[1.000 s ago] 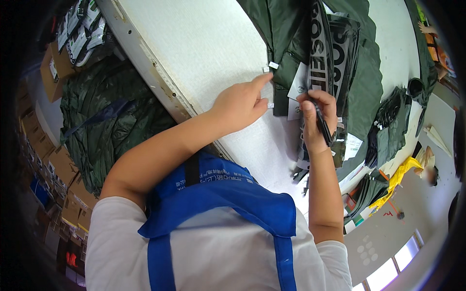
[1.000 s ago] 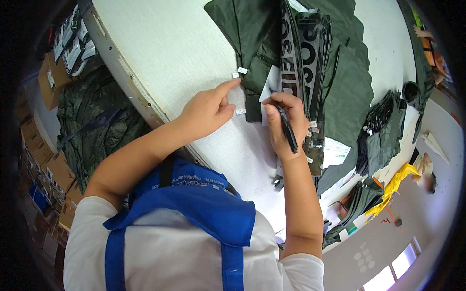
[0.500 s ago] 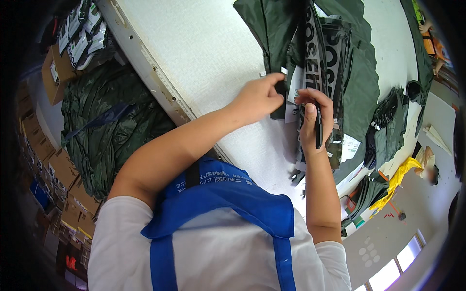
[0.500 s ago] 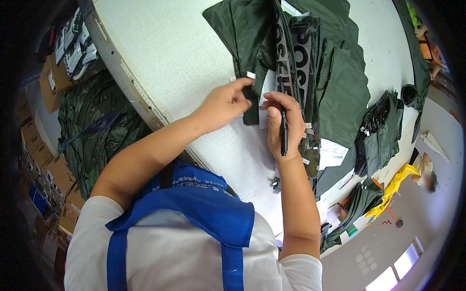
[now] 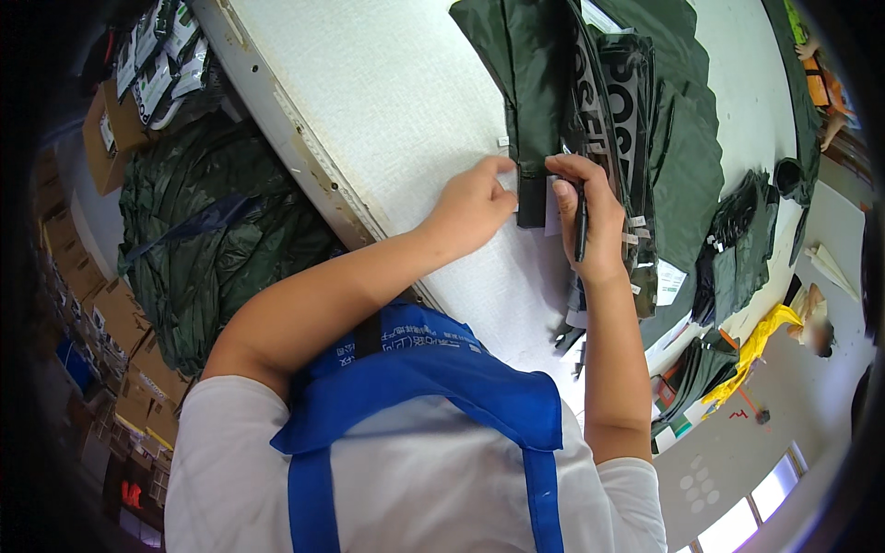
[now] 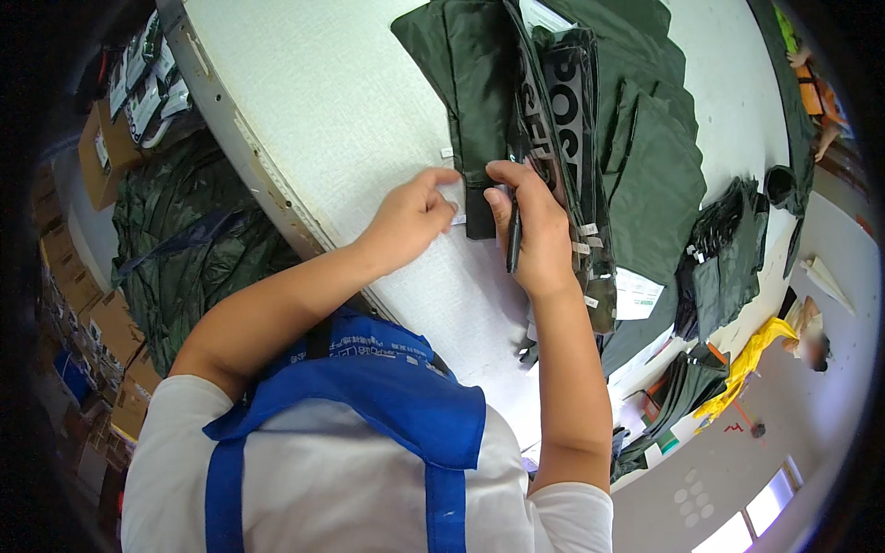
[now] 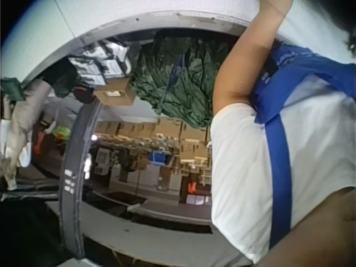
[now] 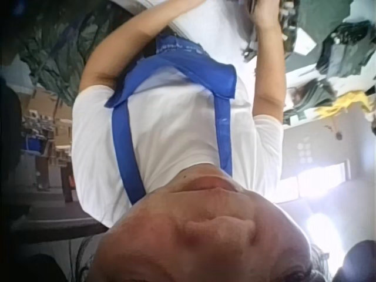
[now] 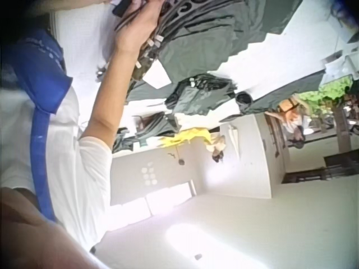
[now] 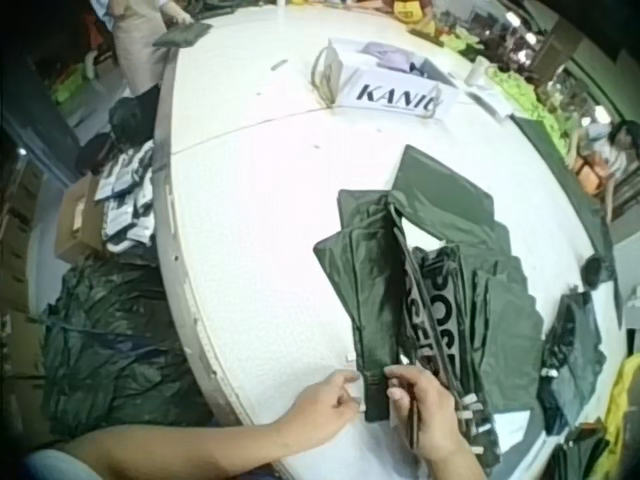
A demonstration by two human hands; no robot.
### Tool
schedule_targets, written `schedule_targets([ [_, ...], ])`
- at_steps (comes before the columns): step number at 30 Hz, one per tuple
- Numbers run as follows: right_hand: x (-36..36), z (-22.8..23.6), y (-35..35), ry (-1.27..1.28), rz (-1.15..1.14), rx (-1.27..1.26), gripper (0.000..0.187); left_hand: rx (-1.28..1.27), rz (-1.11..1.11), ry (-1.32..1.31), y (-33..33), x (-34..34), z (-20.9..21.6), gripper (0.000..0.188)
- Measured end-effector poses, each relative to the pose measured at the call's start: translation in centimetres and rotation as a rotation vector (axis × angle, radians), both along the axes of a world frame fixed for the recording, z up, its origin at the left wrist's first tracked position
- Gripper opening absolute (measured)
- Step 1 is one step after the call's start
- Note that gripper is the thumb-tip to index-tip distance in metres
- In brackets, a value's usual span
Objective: The person labels a stack of folded green jackets with a marker, writing on the attached tags. They then unfold one jacket to inspect the interior and tags before refolding it.
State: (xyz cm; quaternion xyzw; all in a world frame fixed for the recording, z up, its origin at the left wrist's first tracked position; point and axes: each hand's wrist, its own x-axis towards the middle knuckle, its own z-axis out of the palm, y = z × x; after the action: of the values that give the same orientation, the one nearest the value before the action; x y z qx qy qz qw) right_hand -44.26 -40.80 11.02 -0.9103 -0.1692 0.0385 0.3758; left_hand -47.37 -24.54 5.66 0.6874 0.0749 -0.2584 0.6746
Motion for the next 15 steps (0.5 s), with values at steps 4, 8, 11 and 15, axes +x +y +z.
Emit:
schedule_targets([
  [4,0.0,0.2,0.1,-0.027,-0.020,-0.005,0.016,-0.141,-0.006,0.181,-0.7,-0.1,0.5,0.040],
  [8,-0.1,0.4,-0.2,0.066,-0.138,0.074,0.016,-0.175,-0.131,0.029,-1.1,-0.2,1.8,0.050],
  [11,-0.2,0.9,-0.1,0.093,-0.206,0.444,0.016,-0.170,-0.293,0.087,-1.9,0.4,3.2,0.053],
  [15,-0.5,2.3,0.2,0.041,0.081,0.364,0.026,-0.108,-0.376,-0.147,-5.3,0.2,0.5,0.053],
])
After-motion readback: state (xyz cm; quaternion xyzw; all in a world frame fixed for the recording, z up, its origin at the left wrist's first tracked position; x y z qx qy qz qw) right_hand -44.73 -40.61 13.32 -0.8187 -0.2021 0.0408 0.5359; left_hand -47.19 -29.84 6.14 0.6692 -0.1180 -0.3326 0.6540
